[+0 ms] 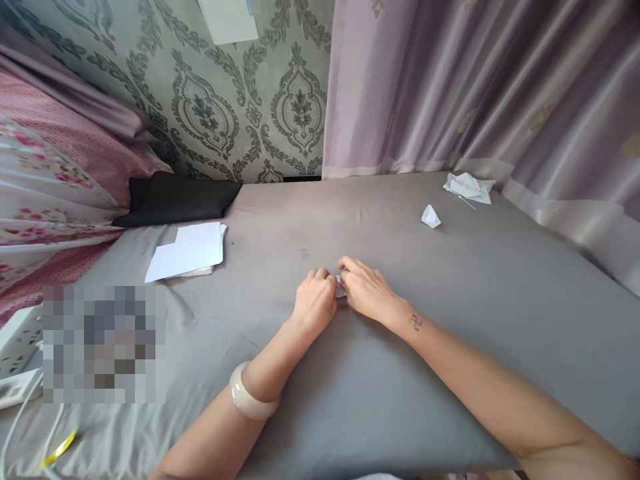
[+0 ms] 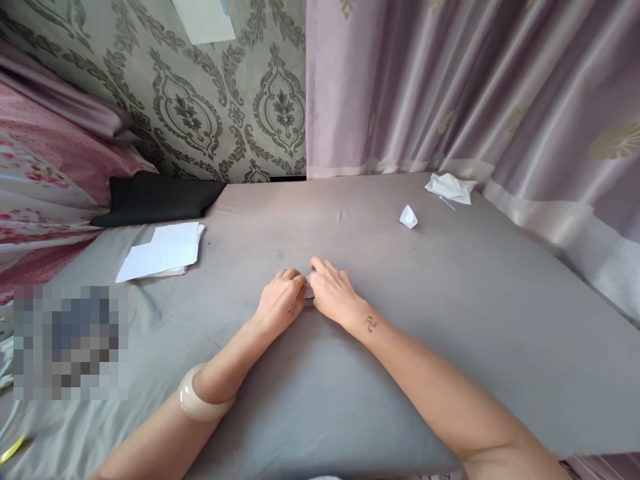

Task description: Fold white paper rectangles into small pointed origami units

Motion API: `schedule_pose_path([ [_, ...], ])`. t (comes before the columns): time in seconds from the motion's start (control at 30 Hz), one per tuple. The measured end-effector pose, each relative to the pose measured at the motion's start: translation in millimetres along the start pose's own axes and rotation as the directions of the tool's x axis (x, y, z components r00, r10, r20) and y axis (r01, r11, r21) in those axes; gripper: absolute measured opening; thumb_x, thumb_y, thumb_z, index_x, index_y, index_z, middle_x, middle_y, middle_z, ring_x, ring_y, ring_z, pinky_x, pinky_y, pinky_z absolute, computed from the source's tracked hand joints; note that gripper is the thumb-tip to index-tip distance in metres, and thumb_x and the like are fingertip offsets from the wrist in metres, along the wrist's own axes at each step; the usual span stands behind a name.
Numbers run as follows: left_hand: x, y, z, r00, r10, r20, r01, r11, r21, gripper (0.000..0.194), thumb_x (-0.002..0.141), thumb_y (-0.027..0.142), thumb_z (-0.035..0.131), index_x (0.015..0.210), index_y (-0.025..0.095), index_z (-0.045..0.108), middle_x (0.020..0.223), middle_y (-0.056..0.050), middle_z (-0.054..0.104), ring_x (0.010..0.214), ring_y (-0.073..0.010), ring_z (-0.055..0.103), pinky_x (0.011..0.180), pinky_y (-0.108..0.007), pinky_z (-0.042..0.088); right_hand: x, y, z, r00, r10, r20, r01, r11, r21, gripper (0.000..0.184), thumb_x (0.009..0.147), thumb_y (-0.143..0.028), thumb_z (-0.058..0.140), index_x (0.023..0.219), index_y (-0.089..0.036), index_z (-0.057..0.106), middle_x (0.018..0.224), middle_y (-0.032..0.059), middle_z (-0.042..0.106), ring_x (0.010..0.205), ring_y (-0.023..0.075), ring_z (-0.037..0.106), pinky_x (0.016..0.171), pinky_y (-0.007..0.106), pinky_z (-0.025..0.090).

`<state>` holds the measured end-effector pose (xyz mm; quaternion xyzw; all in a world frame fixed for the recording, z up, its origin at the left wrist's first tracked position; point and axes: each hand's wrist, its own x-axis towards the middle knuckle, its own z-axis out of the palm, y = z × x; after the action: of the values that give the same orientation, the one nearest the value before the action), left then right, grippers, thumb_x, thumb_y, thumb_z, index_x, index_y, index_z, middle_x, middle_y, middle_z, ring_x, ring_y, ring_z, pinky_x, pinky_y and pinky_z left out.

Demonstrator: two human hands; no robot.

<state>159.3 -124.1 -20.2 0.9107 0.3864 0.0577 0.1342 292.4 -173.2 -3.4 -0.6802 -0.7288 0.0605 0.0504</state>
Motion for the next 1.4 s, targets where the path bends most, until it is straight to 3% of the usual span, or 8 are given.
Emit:
schedule_pose_path([
  [0.13, 1, -8, 12.9, 0.957, -0.177, -0.228, 0.016, 0.822, -0.569, 0.036, 0.084, 0.022, 0.056, 0.121, 0.021, 0.057, 0.114, -0.009, 0.062, 0.091, -0.0169, 0.063, 0.079, -0.029, 0.053, -6, -3, 13, 0.956, 0.254, -0.145, -0.228, 0.958, 0.176, 0.016, 0.09, -0.02, 0.047, 0.09, -0.018, 0.064, 0.1, 0.0075, 0.065, 0.088, 0.0184, 0.061, 0.067, 0.027, 0.039],
  [0.3, 4, -2, 21.6, 0.941, -0.331, -0.07, 0.045, 0.328, -0.944, 0.04, 0.08, 0.029, 0.063, 0.116, 0.014, 0.055, 0.109, -0.013, 0.067, 0.088, -0.0181, 0.068, 0.074, -0.028, 0.057, -12, -18, 22, 0.867, 0.381, -0.32, -0.256, 0.894, 0.369, 0.02, 0.091, -0.022, 0.045, 0.087, -0.018, 0.065, 0.093, 0.0085, 0.068, 0.084, 0.0187, 0.063, 0.07, 0.027, 0.043],
  [0.4, 4, -1, 20.0, 0.947, -0.317, -0.049, 0.019, 0.209, -0.978, 0.024, 0.084, 0.03, 0.056, 0.099, 0.012, 0.063, 0.098, -0.011, 0.071, 0.085, -0.0181, 0.068, 0.074, -0.028, 0.057, -18, -24, 19, 0.87, 0.352, -0.346, -0.17, 0.871, 0.46, 0.022, 0.091, -0.026, 0.047, 0.092, -0.017, 0.067, 0.094, 0.0088, 0.069, 0.081, 0.0183, 0.065, 0.073, 0.027, 0.046],
  [0.6, 5, -10, 12.2, 0.941, -0.337, -0.037, 0.049, 0.244, -0.969, 0.022, 0.084, 0.029, 0.056, 0.094, 0.011, 0.063, 0.077, -0.005, 0.069, 0.065, -0.0126, 0.063, 0.059, -0.022, 0.051, -27, -19, 11, 0.84, 0.422, -0.341, -0.053, 0.689, 0.723, 0.028, 0.088, -0.037, 0.052, 0.104, -0.02, 0.067, 0.1, 0.0073, 0.072, 0.076, 0.0156, 0.068, 0.066, 0.025, 0.051],
  [0.7, 5, -11, 11.8, 0.949, -0.315, 0.008, 0.102, 0.282, -0.954, 0.025, 0.083, 0.035, 0.059, 0.092, 0.011, 0.063, 0.069, -0.003, 0.067, 0.061, -0.0126, 0.062, 0.056, -0.021, 0.048, -21, -6, 13, 0.831, 0.53, -0.17, -0.134, 0.488, 0.863, 0.033, 0.082, -0.039, 0.059, 0.107, -0.018, 0.067, 0.099, 0.0082, 0.073, 0.084, 0.0181, 0.069, 0.071, 0.028, 0.054],
  [0.83, 1, -7, 8.7, 0.969, -0.244, 0.041, 0.13, 0.361, -0.924, 0.028, 0.083, 0.039, 0.059, 0.089, 0.012, 0.066, 0.071, -0.004, 0.068, 0.065, -0.0144, 0.063, 0.055, -0.021, 0.046, -14, 5, 24, 0.884, 0.466, 0.039, -0.207, 0.315, 0.926, 0.028, 0.078, -0.036, 0.062, 0.096, -0.017, 0.071, 0.092, 0.0074, 0.074, 0.085, 0.0195, 0.07, 0.071, 0.029, 0.055],
  [1.2, -3, -1, 9.9, 0.966, -0.25, 0.065, 0.146, 0.322, -0.935, 0.025, 0.08, 0.03, 0.061, 0.097, 0.011, 0.064, 0.084, -0.008, 0.073, 0.074, -0.018, 0.069, 0.063, -0.024, 0.052, -12, -4, 34, 0.831, 0.555, -0.041, -0.244, 0.43, 0.869, 0.02, 0.077, -0.035, 0.059, 0.076, -0.019, 0.071, 0.07, 0.0038, 0.073, 0.065, 0.0174, 0.068, 0.063, 0.027, 0.051],
  [1.4, -6, -1, 10.5, 0.966, -0.258, 0.026, 0.167, 0.542, -0.824, 0.02, 0.083, 0.03, 0.057, 0.092, 0.016, 0.066, 0.086, -0.007, 0.074, 0.077, -0.019, 0.069, 0.063, -0.024, 0.051, -14, -7, 30, 0.83, 0.557, -0.036, -0.273, 0.462, 0.844, 0.019, 0.076, -0.033, 0.06, 0.069, -0.019, 0.07, 0.069, 0.0029, 0.073, 0.066, 0.0171, 0.067, 0.064, 0.027, 0.048],
])
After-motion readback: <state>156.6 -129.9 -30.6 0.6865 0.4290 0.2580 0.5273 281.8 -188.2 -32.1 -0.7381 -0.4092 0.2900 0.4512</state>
